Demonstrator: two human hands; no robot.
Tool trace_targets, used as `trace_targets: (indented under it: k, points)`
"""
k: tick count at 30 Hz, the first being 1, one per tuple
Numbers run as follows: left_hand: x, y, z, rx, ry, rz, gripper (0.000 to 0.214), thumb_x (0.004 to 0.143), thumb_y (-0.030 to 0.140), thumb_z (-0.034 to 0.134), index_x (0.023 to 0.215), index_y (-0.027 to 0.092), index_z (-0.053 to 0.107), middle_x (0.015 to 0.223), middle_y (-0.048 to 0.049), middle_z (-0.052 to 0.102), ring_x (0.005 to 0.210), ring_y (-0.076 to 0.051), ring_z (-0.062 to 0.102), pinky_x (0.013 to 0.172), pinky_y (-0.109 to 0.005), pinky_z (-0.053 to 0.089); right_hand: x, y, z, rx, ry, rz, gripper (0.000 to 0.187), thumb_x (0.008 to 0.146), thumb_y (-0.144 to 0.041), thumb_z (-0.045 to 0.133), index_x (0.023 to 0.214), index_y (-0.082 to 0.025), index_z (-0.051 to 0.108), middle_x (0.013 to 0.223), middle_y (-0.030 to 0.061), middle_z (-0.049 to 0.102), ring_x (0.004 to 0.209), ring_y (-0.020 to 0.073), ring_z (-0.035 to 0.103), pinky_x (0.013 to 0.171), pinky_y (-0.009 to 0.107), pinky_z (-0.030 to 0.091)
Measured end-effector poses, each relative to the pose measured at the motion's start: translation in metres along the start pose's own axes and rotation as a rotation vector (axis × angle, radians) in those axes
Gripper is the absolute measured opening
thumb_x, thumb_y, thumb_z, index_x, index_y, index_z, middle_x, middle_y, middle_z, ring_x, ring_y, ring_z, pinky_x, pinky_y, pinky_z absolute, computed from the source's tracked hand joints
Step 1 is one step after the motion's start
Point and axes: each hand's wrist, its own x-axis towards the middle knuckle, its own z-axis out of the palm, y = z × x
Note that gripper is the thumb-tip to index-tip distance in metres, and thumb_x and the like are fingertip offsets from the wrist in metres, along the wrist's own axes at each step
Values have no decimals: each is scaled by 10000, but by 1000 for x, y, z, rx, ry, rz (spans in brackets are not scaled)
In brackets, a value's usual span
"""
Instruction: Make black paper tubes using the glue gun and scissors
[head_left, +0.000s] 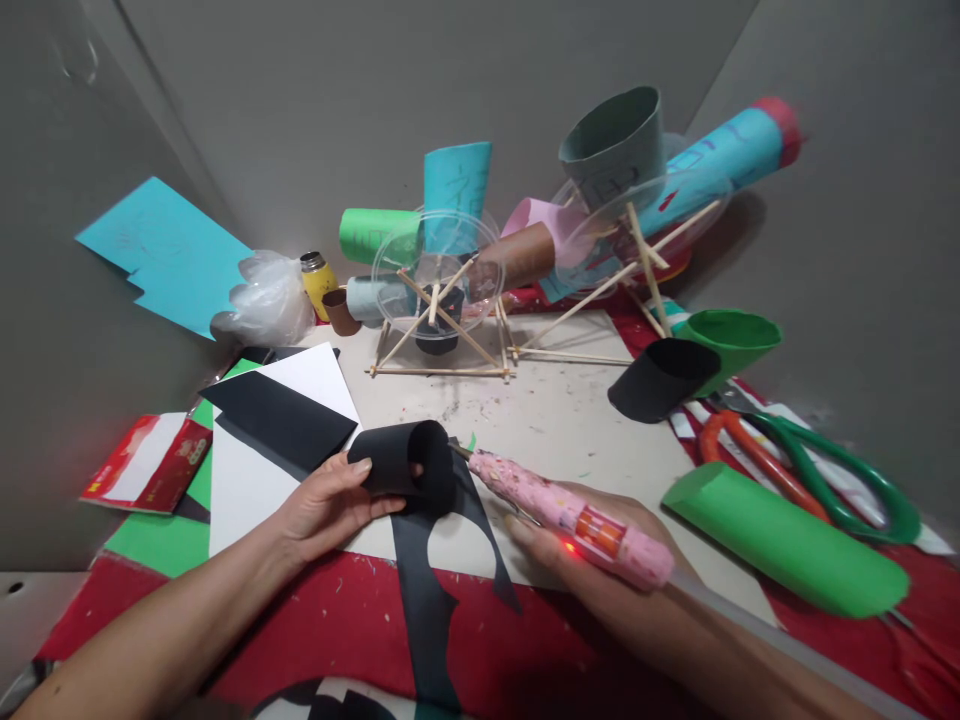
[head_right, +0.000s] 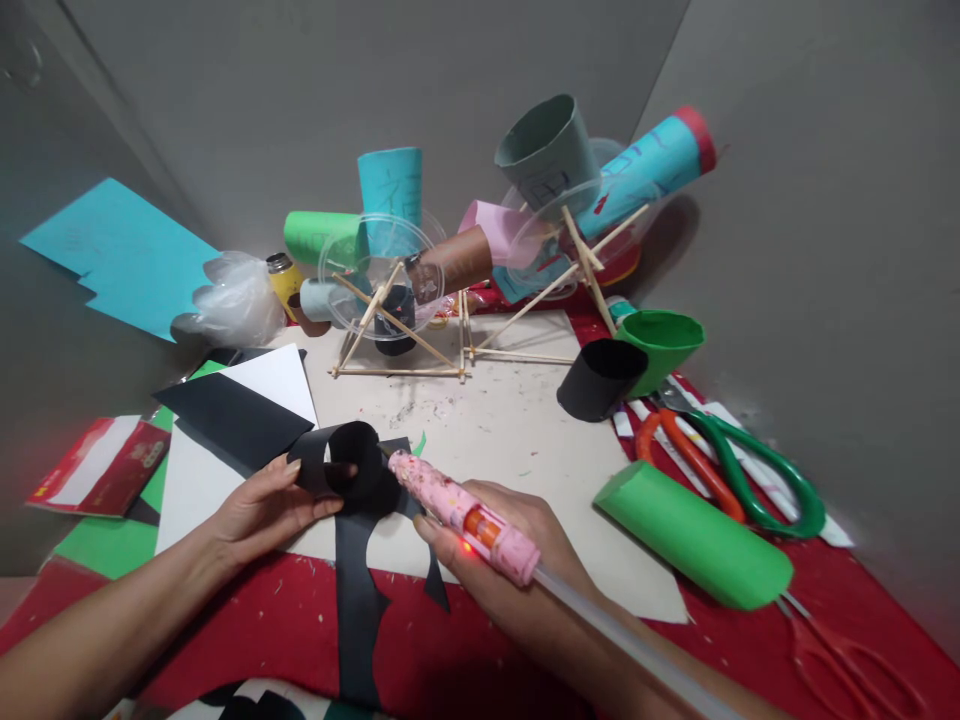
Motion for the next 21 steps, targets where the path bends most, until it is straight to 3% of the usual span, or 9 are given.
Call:
trace_targets:
  k: [7,10,16,21]
  points:
    - [0,1,2,-9,7,11,262,777,235,716,1021,138,718,1035,-141,737,967,-222,691,828,-305,544,-2,-3,5,64,35,1,258,816,-318,620,1037,-250,735,951,45,743,1019,299,667,759,335,605]
    - [-1,1,2,-7,15,13,271,780,236,713,1032,136,714,1037,-141,736,977,-229,687,831,-311,541,-2,0,8,78,43,6,257,818,-338,607,1026,-264,739,921,48,744,979,305,679,707,347,612]
    - [0,1,1,-3,29,15,240,777,236,714,998,141,724,1027,-134,739,982,-236,683,841,-323,532,-2,1,7,31,7,76,210,822,-384,606,856,-235,750,638,19,698,663,237,696,563,297,582]
    - [0,2,2,-22,34,14,195,770,230,723,950,157,739,1018,-125,743,968,-228,688,836,-318,539,-1,-1,6,42,13,37,248,799,-382,636,956,-232,756,762,39,737,712,249,704,599,294,579]
